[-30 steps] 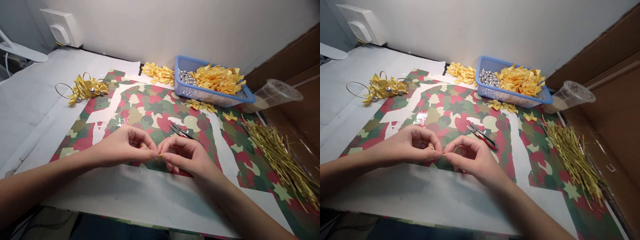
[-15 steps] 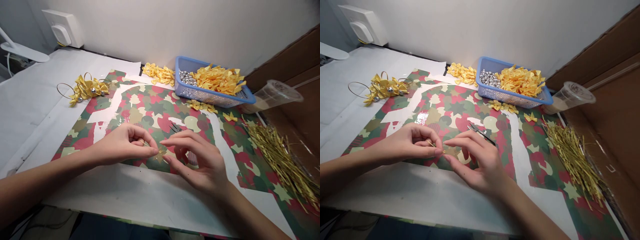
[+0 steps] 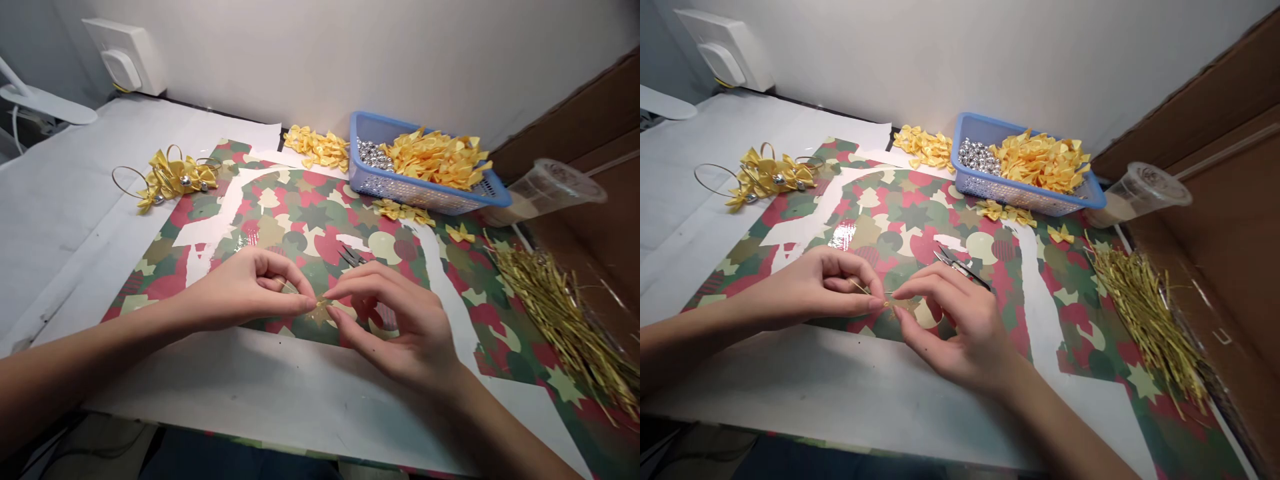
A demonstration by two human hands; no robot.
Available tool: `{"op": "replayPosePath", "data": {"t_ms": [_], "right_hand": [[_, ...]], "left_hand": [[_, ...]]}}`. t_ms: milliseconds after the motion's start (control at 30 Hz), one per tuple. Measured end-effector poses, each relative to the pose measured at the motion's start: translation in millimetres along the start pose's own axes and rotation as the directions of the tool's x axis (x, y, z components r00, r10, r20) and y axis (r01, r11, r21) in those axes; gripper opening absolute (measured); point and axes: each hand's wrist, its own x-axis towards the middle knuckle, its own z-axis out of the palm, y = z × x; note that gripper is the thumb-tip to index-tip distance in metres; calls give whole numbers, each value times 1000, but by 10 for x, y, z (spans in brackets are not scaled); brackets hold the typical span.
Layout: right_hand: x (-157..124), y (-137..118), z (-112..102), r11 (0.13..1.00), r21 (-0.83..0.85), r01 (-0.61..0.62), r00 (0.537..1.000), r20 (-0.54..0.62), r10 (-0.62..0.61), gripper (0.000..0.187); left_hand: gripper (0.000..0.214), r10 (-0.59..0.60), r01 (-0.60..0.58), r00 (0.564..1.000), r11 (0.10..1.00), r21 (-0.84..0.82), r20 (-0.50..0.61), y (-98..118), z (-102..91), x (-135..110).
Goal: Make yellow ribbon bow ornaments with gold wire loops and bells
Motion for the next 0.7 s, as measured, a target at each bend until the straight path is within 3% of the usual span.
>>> {"op": "replayPosePath", "data": {"t_ms": [700], "right_hand": [[-6,-8,20,998,60,-26,1000,18,25,16]], "left_hand": [[20,-17,17,1000,999,28,12,13,10,-11]]}}
